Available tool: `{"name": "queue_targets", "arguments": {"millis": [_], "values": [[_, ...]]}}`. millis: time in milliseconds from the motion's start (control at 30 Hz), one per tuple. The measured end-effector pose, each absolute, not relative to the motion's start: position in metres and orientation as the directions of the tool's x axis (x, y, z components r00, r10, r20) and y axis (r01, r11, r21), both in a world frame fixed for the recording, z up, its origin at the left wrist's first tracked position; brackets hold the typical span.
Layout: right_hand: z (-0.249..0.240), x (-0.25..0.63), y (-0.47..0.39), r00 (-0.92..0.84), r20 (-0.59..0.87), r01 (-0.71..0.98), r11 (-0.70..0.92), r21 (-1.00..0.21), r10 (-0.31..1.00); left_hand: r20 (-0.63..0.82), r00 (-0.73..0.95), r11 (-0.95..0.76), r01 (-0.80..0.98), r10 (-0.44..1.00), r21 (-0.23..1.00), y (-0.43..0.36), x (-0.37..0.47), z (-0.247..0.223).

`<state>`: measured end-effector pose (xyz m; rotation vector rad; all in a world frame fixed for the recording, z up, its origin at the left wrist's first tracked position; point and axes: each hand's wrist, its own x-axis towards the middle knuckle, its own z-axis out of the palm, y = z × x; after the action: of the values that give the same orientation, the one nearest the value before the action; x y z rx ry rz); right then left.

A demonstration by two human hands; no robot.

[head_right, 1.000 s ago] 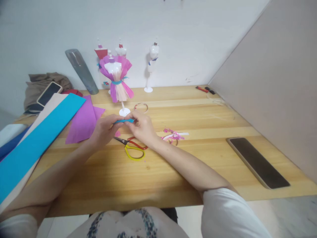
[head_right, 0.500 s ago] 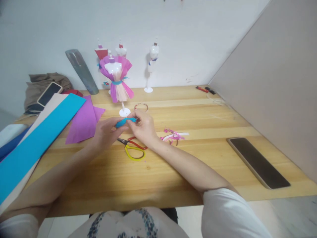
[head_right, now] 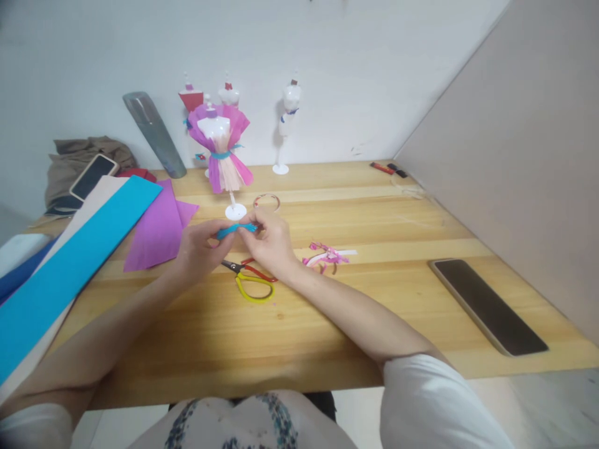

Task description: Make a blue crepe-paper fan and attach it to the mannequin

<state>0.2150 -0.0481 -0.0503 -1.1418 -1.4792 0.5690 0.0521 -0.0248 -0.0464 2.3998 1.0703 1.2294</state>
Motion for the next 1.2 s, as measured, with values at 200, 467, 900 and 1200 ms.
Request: {"name": "queue_targets", "arguments": {"millis": [200, 467, 900, 1200], "values": [[-0.046, 0.214, -0.049, 0.078, 0.433, 0.228, 0.407, -0.885, 0.898, 0.578, 0.515, -0.773, 0.448, 0.633, 0.449, -0.015, 0.039, -0.038], [-0.045, 0.215, -0.048, 0.03, 0.385, 0.184, 0.374, -0.909, 0.922, 0.5, 0.591, -0.772, 0.425, 0.632, 0.474, -0.008, 0.028, -0.024], [-0.041, 0.226, -0.039, -0.199, 0.297, 0.026, 0.308, -0.951, 0.934, 0.417, 0.657, -0.716, 0.28, 0.628, 0.639, -0.005, 0.024, -0.022], [-0.037, 0.226, -0.042, -0.18, 0.304, 0.139, 0.33, -0.934, 0.936, 0.457, 0.656, -0.744, 0.249, 0.601, 0.62, -0.003, 0.026, -0.026]]}}
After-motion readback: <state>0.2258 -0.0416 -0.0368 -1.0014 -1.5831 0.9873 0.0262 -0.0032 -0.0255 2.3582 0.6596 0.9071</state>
